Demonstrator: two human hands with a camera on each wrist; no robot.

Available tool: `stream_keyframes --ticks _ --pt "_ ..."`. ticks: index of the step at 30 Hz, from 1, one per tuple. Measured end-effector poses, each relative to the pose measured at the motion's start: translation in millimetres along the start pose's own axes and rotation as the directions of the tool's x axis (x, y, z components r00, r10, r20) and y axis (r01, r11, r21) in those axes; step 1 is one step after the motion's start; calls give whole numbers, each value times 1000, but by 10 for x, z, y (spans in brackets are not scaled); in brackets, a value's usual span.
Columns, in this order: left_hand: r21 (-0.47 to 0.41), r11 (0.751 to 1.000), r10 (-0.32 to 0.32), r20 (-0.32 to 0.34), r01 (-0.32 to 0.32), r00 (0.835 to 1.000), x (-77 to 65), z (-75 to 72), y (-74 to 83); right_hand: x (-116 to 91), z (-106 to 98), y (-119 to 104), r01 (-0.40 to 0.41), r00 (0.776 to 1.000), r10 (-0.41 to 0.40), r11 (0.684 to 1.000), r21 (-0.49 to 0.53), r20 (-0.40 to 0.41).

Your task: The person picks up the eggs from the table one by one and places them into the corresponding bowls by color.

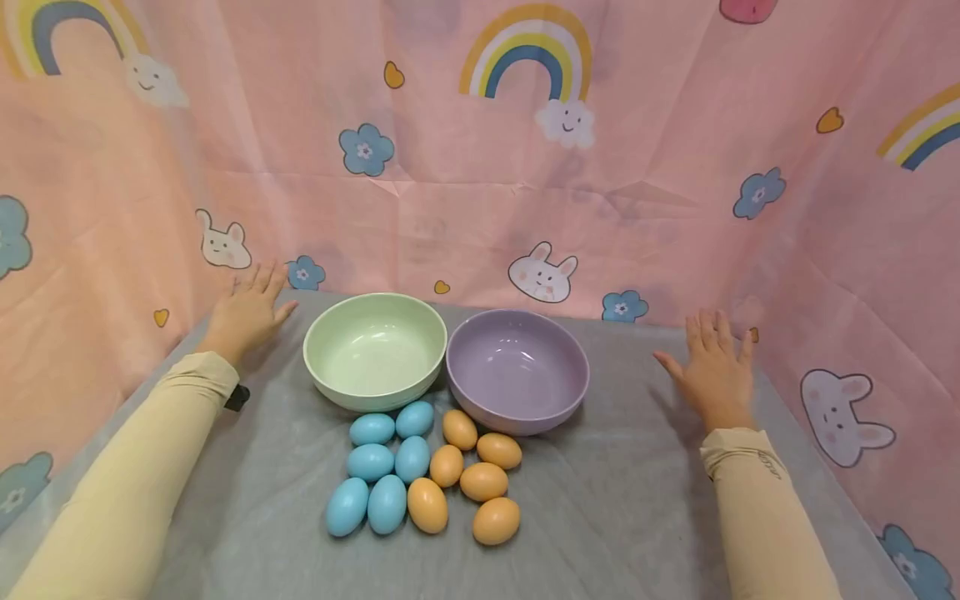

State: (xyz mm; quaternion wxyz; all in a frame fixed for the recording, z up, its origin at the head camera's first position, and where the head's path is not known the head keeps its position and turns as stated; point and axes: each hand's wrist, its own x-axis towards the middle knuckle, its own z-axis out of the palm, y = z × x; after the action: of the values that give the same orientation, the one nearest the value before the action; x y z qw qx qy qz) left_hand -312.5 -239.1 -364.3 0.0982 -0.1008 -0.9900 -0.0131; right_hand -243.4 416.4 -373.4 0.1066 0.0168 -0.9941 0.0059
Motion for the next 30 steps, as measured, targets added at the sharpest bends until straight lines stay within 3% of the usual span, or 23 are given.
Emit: stream_keyframes --ticks 7,14,30 --pt "10 1000 -2 24 2 1000 -56 27 -31 -2 12 -51 -5 1000 4 1000 6 25" --pt "-8 1000 -1 60 2 998 -68 -19 -23 -5 -29 -115 14 1000 -13 999 44 -16" --pt "-28 1000 3 107 0 994 -149 -38 -81 -56 37 -155 66 998 -66 997 44 -3"
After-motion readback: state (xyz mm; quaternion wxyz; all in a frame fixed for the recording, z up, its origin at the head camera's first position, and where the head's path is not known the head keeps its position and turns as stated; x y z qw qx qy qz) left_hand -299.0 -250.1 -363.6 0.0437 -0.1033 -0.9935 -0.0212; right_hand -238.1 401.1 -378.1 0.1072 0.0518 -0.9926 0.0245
